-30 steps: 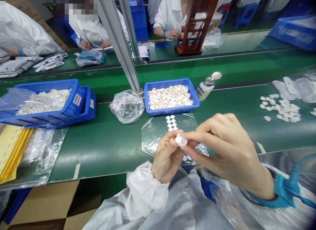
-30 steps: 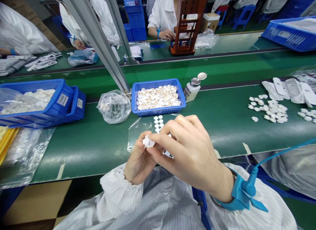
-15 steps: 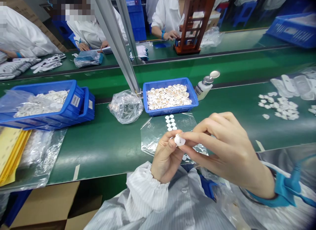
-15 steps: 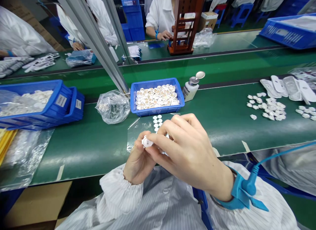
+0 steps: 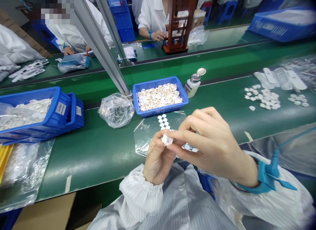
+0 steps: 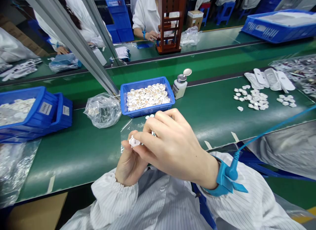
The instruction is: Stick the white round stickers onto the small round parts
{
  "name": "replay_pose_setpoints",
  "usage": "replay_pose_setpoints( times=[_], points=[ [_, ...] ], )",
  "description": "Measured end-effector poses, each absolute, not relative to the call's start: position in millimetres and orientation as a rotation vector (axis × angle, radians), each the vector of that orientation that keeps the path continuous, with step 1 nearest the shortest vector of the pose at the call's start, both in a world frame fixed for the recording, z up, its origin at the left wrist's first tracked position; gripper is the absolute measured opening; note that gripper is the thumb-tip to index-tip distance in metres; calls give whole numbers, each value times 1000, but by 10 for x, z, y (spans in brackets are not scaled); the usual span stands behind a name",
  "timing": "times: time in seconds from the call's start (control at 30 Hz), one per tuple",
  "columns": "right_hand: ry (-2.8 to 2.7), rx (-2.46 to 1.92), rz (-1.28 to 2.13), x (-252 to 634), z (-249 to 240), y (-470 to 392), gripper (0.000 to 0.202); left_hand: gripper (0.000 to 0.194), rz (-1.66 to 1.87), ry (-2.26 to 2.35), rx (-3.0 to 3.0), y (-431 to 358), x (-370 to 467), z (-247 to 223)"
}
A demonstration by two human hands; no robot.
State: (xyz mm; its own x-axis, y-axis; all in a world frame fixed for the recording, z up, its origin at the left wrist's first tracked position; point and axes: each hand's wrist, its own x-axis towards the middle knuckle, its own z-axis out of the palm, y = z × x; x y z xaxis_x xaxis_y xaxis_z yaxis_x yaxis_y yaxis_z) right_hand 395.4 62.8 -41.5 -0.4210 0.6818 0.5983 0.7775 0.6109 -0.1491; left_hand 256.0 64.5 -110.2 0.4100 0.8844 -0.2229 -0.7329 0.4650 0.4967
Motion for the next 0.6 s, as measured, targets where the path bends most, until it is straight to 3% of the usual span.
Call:
replay_pose_setpoints(
  times=[0.6],
  points=[
    [-2332,-1031,-236,4037,-351,649,19,25,1073,482,503,656,2543,-1073]
  ],
)
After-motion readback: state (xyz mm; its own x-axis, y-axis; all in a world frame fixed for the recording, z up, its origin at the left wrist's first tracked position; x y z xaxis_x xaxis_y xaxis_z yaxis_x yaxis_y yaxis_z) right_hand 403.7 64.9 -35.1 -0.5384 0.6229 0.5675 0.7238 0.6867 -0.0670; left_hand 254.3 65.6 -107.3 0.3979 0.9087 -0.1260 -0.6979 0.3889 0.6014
